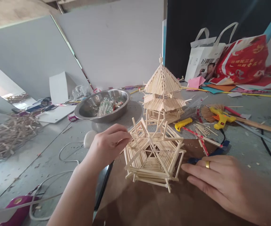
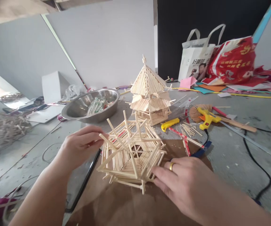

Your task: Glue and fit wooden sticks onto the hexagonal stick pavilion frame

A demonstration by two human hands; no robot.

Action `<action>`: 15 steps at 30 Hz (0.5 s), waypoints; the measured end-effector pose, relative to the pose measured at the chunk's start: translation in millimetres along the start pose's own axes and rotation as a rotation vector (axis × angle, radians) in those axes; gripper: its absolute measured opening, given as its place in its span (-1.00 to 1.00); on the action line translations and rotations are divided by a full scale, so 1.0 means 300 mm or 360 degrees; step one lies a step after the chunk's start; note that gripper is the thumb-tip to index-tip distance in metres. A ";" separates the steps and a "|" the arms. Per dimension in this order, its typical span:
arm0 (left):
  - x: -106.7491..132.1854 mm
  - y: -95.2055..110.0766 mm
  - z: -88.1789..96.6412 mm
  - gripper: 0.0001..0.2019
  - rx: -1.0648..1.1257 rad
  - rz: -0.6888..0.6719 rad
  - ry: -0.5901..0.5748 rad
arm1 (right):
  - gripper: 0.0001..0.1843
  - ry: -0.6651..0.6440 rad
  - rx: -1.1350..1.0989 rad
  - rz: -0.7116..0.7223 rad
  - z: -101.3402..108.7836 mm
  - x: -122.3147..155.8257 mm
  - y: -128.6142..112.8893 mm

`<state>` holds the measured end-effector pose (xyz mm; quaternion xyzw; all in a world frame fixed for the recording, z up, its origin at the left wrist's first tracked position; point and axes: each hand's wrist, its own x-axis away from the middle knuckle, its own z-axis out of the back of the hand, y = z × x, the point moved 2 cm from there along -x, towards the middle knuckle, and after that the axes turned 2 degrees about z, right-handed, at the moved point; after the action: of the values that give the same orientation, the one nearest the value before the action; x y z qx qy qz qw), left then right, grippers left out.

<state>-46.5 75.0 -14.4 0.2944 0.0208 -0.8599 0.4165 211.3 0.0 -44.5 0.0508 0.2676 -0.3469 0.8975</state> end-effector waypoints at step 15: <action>0.008 0.004 -0.028 -0.83 -0.0063 -0.0262 0.0025 | -0.74 -0.0046 -0.0004 -0.0065 0.025 0.027 0.050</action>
<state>-42.7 74.9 -22.4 0.2902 0.0652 -0.8883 0.3500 229.2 4.5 -43.6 0.0393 0.2559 -0.3655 0.8941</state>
